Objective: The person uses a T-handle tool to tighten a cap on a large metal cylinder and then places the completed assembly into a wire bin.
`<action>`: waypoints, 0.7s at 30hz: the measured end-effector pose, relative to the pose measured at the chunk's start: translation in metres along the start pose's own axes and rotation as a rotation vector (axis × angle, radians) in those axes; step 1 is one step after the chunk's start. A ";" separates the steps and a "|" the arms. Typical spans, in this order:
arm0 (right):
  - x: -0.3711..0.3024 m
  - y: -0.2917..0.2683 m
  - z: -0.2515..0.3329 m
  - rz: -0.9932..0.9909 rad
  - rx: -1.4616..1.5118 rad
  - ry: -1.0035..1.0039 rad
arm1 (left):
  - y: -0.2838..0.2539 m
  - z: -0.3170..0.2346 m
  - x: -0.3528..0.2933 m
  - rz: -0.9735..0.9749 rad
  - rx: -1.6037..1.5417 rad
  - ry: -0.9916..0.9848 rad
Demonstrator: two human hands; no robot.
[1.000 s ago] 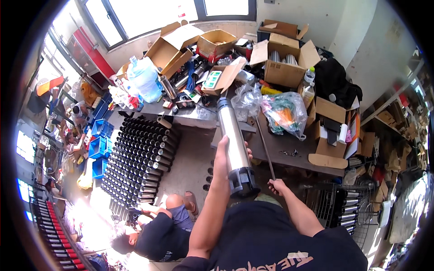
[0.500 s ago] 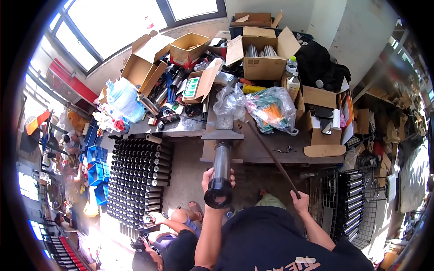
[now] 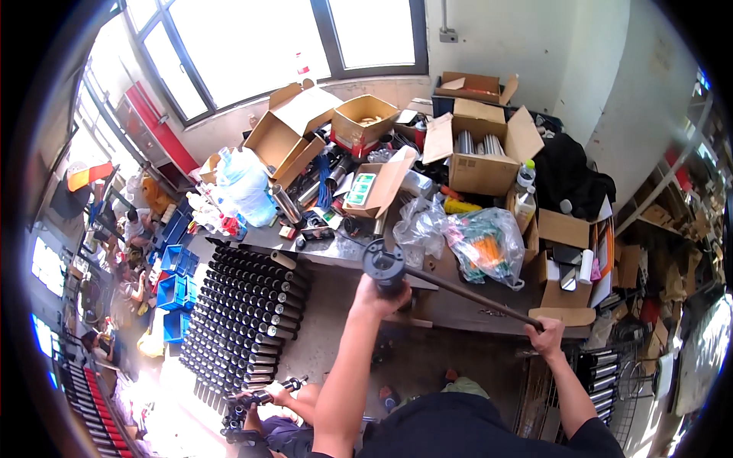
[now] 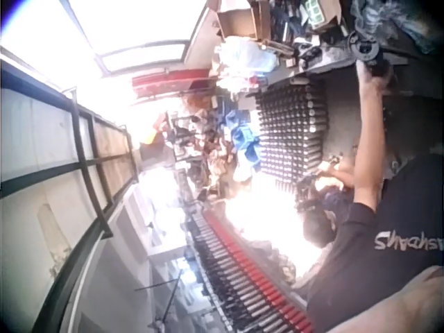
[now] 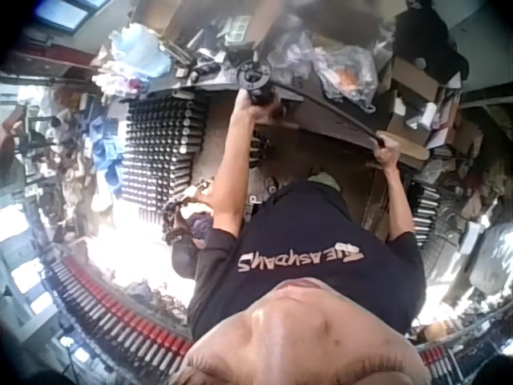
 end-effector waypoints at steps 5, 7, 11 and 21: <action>0.074 -0.037 0.035 -0.267 -0.091 0.021 | 0.022 -0.006 0.004 -0.040 -0.124 0.109; 0.119 -0.039 0.050 -0.381 -0.160 -0.050 | 0.043 0.003 -0.006 -0.086 -0.221 0.034; 0.122 -0.019 0.037 -0.472 -0.160 -0.067 | 0.041 0.008 -0.002 -0.105 -0.265 -0.067; 0.138 0.007 0.034 -0.443 -0.090 0.079 | 0.016 0.003 0.041 -0.088 -0.231 0.012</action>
Point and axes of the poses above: each hand's wrist, its own x-axis towards the middle knuckle, its own y-axis out of the palm, z = x × y, the point moved 6 cm from there along x, towards the middle knuckle, and after that the axes turned 3 degrees about -z, right-handed, at the moved point
